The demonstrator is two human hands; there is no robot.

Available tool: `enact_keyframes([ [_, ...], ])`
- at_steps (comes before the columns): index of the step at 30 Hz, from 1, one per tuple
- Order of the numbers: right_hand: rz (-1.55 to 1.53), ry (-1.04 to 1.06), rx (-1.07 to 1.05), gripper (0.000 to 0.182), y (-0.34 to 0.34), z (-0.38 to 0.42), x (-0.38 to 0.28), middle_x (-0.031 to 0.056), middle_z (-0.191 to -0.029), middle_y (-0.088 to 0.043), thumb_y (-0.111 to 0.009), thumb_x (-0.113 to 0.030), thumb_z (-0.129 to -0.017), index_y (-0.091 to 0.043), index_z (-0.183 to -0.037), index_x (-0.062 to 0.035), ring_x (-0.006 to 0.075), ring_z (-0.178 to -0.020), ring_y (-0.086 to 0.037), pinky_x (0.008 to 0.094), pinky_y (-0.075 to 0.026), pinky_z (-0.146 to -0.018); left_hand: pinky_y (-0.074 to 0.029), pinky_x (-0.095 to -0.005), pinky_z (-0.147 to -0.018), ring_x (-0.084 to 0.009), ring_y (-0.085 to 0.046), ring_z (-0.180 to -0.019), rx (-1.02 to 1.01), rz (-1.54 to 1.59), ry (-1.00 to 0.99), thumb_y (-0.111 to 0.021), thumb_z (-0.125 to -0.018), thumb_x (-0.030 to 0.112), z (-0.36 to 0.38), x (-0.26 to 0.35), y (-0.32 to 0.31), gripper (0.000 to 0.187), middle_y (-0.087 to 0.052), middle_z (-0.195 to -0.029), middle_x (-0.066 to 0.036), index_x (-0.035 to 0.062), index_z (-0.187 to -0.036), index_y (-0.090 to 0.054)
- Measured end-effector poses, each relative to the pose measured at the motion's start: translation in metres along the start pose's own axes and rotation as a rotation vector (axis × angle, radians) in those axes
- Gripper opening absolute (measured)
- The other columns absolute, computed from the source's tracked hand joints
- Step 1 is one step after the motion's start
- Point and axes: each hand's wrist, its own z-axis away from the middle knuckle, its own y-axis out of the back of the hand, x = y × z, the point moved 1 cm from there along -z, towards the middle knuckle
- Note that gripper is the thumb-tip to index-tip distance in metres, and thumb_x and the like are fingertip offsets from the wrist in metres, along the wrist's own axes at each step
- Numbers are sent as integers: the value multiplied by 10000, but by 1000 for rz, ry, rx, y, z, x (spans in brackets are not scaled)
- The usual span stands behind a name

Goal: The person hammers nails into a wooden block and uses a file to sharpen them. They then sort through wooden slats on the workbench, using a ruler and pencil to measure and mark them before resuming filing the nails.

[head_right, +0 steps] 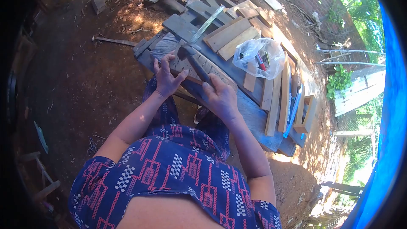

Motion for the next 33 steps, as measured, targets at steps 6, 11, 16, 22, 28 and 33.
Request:
enact_keyframes([
  [6,-400,-12,9,305,12,10,-20,142,-860,-660,-617,-187,-929,-602,-1209,-66,209,-808,-628,331,-472,-766,-10,-610,-1139,-272,-504,-1252,-62,15,-20,-710,-794,479,2,-1,5,744,-495,-1353,-111,123,-1318,-319],
  [11,-141,92,-8,294,-3,9,-12,108,-857,-661,-599,-178,-945,-595,-1219,-70,168,-798,-621,319,-478,-731,-4,-597,-1148,-271,-487,-1279,-62,-24,-3,-688,-815,528,2,-3,7,827,-491,-1358,-109,120,-1399,-267],
  [16,-121,-86,-139,256,4,9,-27,100,-877,-673,-574,-177,-961,-598,-1201,-89,183,-811,-649,329,-496,-731,-7,-599,-1148,-283,-456,-1311,-102,-39,-13,-682,-815,555,0,-4,7,843,-484,-1362,-132,102,-1399,-276],
  [22,-289,77,-21,263,8,16,-31,141,-853,-661,-581,-225,-951,-603,-1179,-95,189,-811,-658,339,-492,-729,-7,-598,-1150,-286,-435,-1328,-100,-32,6,-689,-807,553,2,-6,5,834,-453,-1392,-127,116,-1395,-292],
  [28,-257,-13,-35,296,19,19,-26,108,-824,-635,-590,-219,-950,-602,-1203,-64,152,-789,-596,307,-466,-756,-6,-609,-1146,-281,-420,-1340,-107,-25,0,-688,-804,559,1,-4,7,846,-443,-1408,-103,127,-1409,-285],
  [33,-158,55,27,301,14,27,-1,92,-837,-637,-593,-200,-949,-600,-1210,-51,145,-789,-590,308,-472,-748,-8,-625,-1137,-266,-389,-1366,-130,12,6,-686,-807,557,-1,-2,9,819,-442,-1413,-80,144,-1402,-304],
])
